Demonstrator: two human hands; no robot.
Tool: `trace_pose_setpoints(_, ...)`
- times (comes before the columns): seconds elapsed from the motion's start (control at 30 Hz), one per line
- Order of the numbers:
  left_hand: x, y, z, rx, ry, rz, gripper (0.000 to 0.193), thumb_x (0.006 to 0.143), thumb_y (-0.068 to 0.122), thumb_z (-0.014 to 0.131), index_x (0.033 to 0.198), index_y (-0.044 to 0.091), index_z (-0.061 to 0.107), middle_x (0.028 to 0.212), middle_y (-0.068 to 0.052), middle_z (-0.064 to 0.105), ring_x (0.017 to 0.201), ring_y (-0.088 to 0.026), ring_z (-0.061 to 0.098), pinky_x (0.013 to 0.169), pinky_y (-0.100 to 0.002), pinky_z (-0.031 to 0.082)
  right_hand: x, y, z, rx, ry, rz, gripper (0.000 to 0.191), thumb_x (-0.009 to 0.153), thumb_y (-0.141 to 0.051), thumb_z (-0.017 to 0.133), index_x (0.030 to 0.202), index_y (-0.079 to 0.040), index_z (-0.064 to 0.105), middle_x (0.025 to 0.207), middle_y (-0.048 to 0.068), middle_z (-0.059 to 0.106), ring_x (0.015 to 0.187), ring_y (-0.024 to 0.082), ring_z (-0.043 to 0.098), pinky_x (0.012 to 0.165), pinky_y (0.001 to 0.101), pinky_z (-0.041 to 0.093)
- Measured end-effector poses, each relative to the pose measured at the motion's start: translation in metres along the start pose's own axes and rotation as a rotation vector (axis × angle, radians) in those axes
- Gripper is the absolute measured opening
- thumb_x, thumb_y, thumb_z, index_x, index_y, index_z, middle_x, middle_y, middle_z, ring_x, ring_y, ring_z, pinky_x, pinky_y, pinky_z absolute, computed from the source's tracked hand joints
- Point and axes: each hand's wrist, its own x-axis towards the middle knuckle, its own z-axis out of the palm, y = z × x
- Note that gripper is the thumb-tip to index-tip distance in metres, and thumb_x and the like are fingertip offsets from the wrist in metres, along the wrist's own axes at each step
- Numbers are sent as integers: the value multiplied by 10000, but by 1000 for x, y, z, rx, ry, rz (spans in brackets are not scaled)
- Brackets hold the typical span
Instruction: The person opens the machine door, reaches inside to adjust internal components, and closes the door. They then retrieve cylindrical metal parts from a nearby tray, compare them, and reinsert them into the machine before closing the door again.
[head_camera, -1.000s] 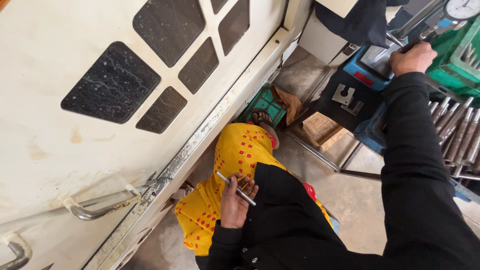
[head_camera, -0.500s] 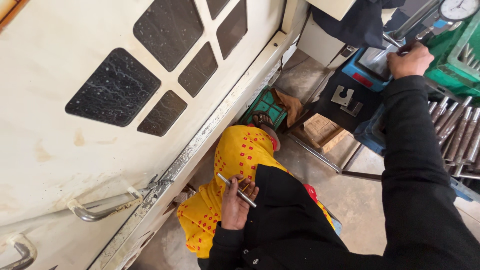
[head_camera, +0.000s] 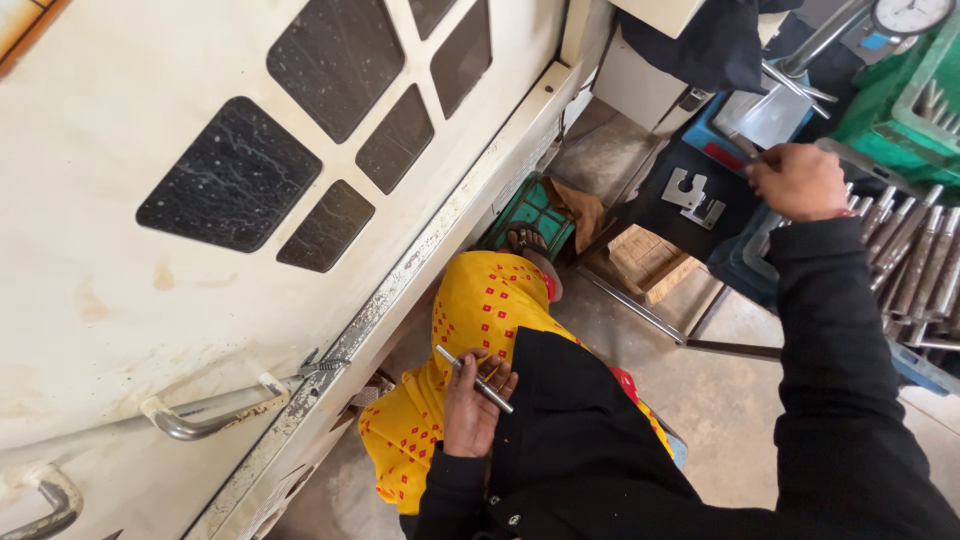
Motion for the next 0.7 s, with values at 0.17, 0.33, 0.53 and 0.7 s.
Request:
trace_pose_setpoints(0.17, -3, -3, -1, 0, -14, 12, 245, 1021, 317, 570, 1119, 93, 590, 1011, -85, 684, 971, -215, 714, 927, -447, 606, 9, -13, 13, -384, 157, -138, 198, 899, -278, 832, 1008, -113, 840, 840, 168, 740, 745, 371, 711, 765, 456, 578)
trace_pose_setpoints(0.33, -6, -4, -3, -16, -20, 25, 249, 1023, 321, 568, 1121, 93, 592, 1019, -86, 688, 978, -217, 715, 929, -444, 604, 20, -15, 32, -33, 290, -193, 247, 878, -242, 883, 1002, -47, 798, 899, 173, 753, 776, 328, 728, 807, 422, 589)
trace_pose_setpoints(0.53, -4, -4, -1, -9, -17, 19, 244, 1018, 321, 573, 1119, 100, 594, 1019, -83, 691, 981, -220, 714, 926, -448, 602, 34, -25, 51, 85, 304, -168, 270, 904, -237, 875, 972, 1, 766, 904, 186, 754, 766, 309, 736, 802, 403, 590)
trace_pose_setpoints(0.7, -4, -4, -4, -12, -5, -1, 245, 1014, 324, 578, 1112, 100, 594, 1019, -84, 693, 984, -224, 716, 936, -447, 602, 30, -23, 36, 3, 319, -191, 237, 952, -205, 836, 983, 21, 772, 882, 197, 752, 741, 318, 726, 792, 419, 573)
